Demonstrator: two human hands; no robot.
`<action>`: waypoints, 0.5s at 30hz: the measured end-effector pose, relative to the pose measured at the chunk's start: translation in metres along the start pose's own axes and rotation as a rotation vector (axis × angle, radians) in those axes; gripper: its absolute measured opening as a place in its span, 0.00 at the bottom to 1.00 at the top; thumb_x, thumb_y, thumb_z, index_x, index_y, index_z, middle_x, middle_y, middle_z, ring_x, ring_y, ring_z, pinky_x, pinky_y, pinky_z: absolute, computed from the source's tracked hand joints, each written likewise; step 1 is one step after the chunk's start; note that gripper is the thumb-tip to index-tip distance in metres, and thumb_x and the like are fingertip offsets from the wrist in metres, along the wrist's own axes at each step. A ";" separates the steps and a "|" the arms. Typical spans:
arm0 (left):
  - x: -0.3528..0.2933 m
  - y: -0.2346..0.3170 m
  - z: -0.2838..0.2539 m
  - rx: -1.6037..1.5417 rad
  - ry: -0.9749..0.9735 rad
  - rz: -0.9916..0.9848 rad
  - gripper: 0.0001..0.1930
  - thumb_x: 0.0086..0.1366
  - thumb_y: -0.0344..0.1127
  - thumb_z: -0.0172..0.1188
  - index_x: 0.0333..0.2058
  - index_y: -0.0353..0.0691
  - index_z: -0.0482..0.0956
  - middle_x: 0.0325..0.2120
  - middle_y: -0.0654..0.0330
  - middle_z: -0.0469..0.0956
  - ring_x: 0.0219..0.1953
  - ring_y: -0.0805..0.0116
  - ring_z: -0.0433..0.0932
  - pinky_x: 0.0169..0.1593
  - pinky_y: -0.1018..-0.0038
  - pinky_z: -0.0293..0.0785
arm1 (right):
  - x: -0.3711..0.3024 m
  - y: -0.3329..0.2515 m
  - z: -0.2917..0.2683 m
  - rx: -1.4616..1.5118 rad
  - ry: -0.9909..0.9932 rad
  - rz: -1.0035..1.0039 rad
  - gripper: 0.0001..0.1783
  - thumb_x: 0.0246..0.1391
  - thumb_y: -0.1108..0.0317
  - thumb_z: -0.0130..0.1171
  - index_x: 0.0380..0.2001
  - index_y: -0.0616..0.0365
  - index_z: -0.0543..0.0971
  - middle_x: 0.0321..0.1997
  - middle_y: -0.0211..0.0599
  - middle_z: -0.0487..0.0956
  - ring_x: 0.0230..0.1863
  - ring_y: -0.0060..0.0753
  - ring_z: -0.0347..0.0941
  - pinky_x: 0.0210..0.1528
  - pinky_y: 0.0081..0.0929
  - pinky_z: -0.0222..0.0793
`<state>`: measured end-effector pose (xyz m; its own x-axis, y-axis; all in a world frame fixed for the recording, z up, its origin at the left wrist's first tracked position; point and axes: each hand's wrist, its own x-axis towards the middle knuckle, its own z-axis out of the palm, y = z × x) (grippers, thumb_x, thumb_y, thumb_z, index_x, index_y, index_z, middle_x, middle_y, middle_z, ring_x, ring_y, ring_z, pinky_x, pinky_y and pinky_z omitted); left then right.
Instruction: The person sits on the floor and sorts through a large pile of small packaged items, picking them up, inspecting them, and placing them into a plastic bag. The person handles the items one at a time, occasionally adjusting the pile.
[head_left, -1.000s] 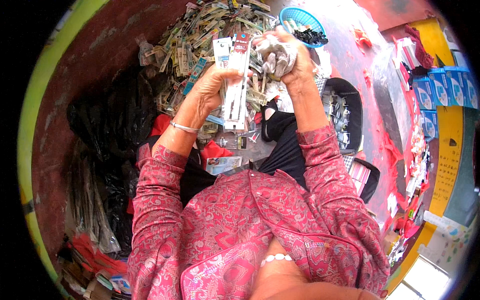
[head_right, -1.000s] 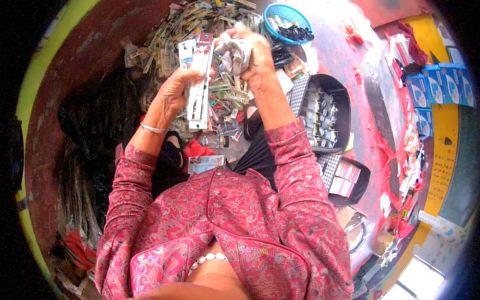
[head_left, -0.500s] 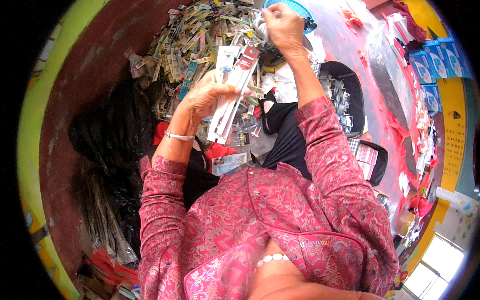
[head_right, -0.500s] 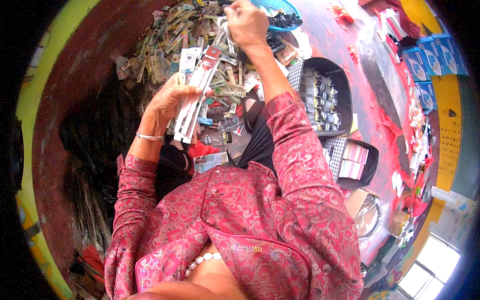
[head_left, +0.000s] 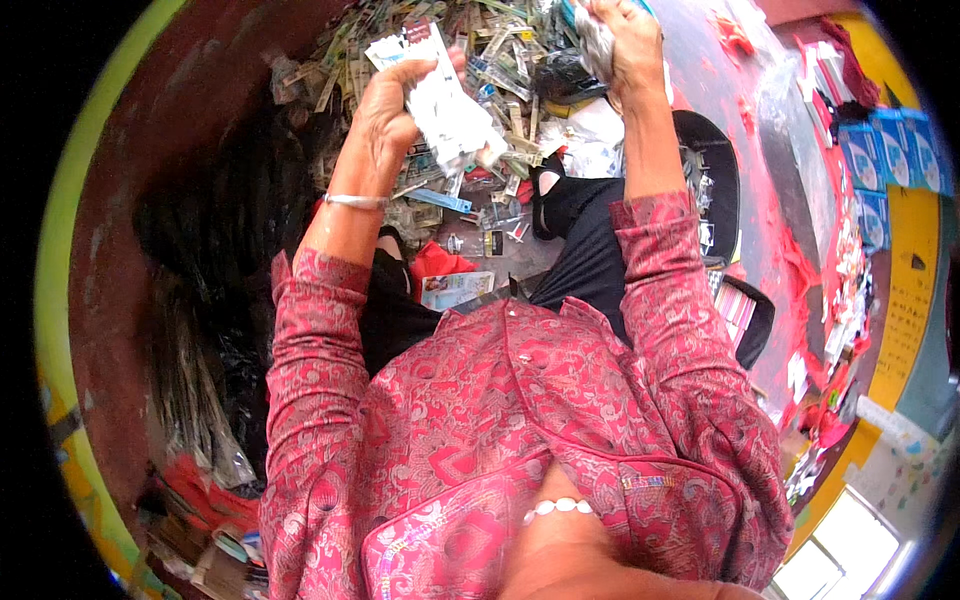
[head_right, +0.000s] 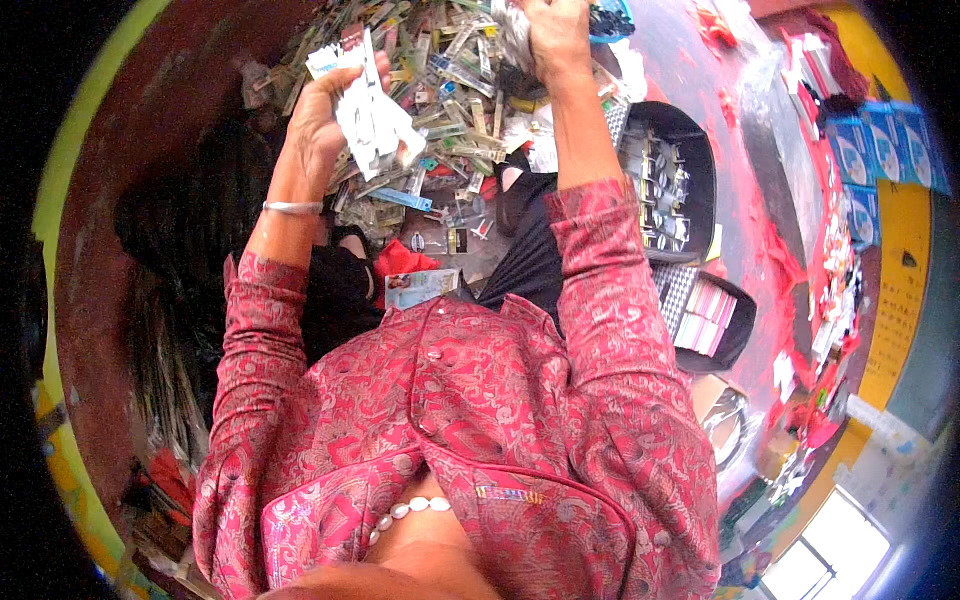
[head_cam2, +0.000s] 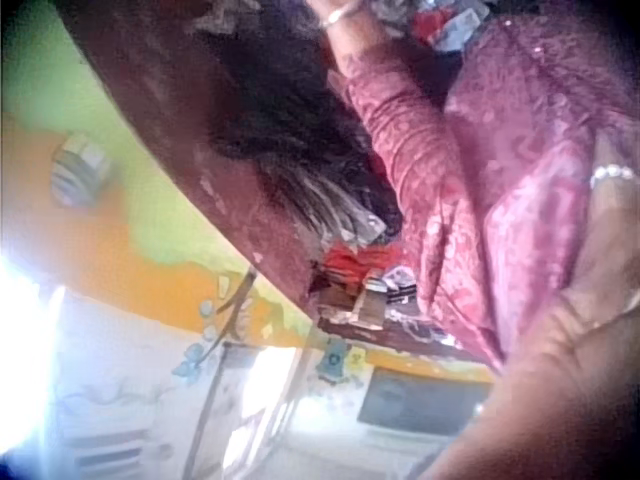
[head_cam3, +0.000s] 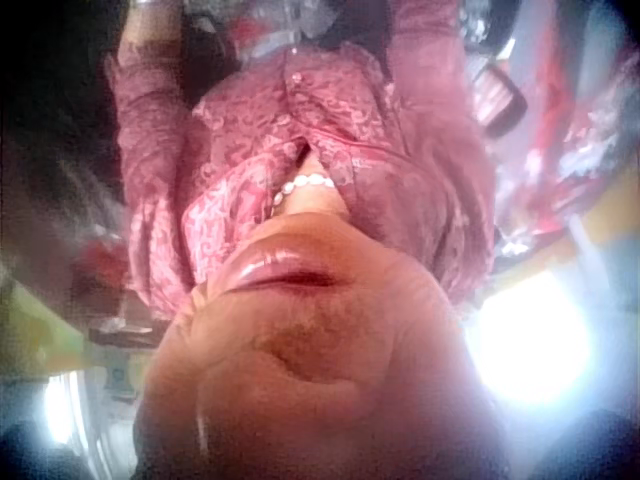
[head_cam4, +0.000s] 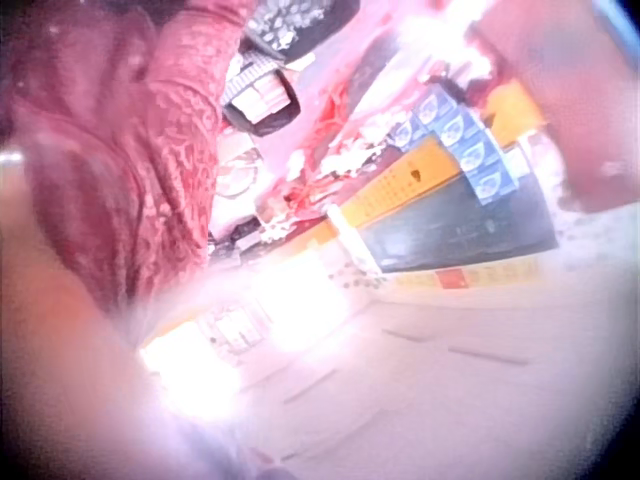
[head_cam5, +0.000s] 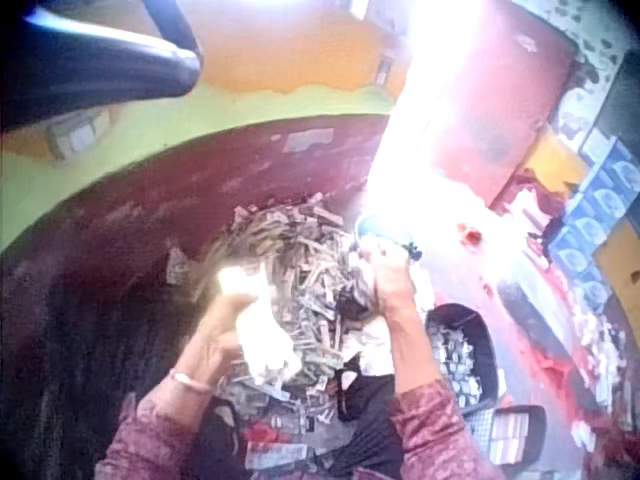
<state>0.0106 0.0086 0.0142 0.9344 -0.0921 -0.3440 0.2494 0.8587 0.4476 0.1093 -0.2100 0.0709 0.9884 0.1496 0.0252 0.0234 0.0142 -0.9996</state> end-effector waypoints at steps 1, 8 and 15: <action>0.002 0.001 0.008 -0.068 0.028 0.036 0.19 0.51 0.21 0.47 0.44 0.24 0.65 0.40 0.47 0.72 0.40 0.58 0.74 0.45 0.66 0.73 | -0.006 0.007 -0.004 -0.044 -0.082 0.096 0.13 0.48 0.60 0.51 0.19 0.58 0.75 0.15 0.31 0.71 0.15 0.25 0.65 0.18 0.22 0.62; -0.001 0.017 0.000 -0.189 -0.011 0.143 0.19 0.50 0.20 0.47 0.43 0.25 0.64 0.38 0.47 0.72 0.40 0.57 0.74 0.47 0.63 0.71 | -0.037 -0.001 0.025 -0.115 -0.381 0.216 0.24 0.49 0.49 0.51 0.22 0.63 0.77 0.20 0.32 0.73 0.19 0.21 0.67 0.23 0.18 0.64; -0.002 0.017 -0.004 -0.117 0.196 0.240 0.12 0.48 0.21 0.50 0.35 0.26 0.68 0.28 0.53 0.72 0.30 0.61 0.73 0.41 0.66 0.71 | -0.060 -0.009 0.061 -0.499 -0.618 0.016 0.30 0.48 0.42 0.48 0.36 0.61 0.76 0.30 0.40 0.76 0.32 0.29 0.71 0.37 0.23 0.64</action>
<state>0.0118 0.0250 0.0190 0.8936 0.2090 -0.3972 -0.0137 0.8972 0.4415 0.0403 -0.1584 0.0787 0.7305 0.6696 -0.1339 0.2189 -0.4154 -0.8829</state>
